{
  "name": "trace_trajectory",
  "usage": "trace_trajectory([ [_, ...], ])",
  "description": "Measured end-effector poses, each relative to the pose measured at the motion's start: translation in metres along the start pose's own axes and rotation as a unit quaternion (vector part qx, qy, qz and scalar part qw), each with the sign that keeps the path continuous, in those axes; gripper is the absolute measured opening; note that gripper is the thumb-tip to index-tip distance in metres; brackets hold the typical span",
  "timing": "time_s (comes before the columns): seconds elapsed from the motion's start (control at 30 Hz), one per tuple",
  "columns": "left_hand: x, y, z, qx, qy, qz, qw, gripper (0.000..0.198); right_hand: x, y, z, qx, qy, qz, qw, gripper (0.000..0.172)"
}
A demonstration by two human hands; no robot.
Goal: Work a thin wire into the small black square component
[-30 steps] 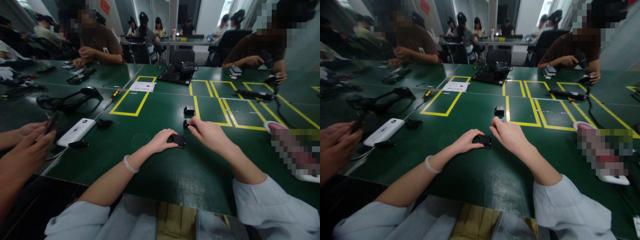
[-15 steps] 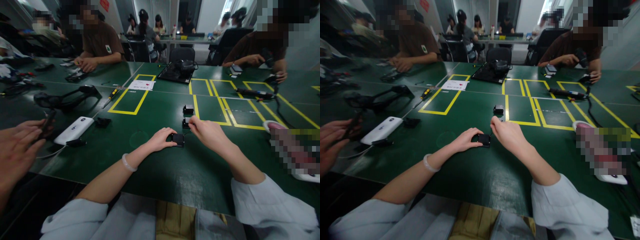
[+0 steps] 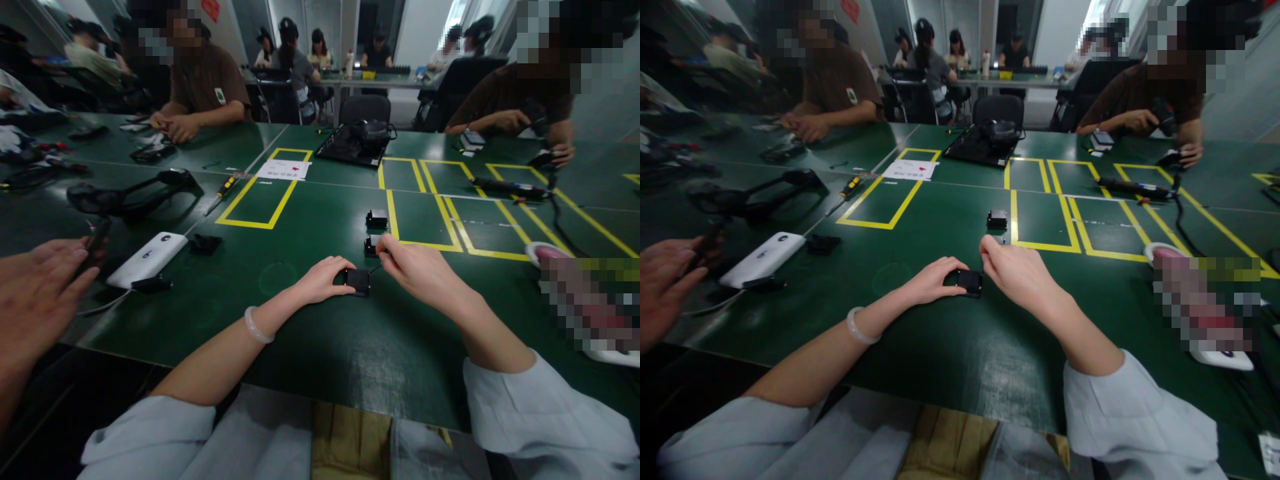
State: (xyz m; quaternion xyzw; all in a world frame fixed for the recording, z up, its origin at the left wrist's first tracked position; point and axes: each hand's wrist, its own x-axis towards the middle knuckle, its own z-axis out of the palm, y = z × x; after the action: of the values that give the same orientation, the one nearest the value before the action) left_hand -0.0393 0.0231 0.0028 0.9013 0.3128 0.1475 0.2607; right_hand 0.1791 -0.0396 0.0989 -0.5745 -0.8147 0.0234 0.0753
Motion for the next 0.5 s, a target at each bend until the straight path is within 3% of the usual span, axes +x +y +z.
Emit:
trace_trajectory([
  [0.13,0.0002,-0.0023,0.0014,-0.001,0.003,0.001,1.0,0.037,0.0015,0.0007,0.0016,-0.031,0.003,0.014,0.999,0.031],
  [0.5,0.0013,-0.0028,0.0035,-0.006,0.008,0.004,1.0,0.037,0.0033,0.0066,0.0031,-0.046,0.005,0.018,0.999,0.03],
])
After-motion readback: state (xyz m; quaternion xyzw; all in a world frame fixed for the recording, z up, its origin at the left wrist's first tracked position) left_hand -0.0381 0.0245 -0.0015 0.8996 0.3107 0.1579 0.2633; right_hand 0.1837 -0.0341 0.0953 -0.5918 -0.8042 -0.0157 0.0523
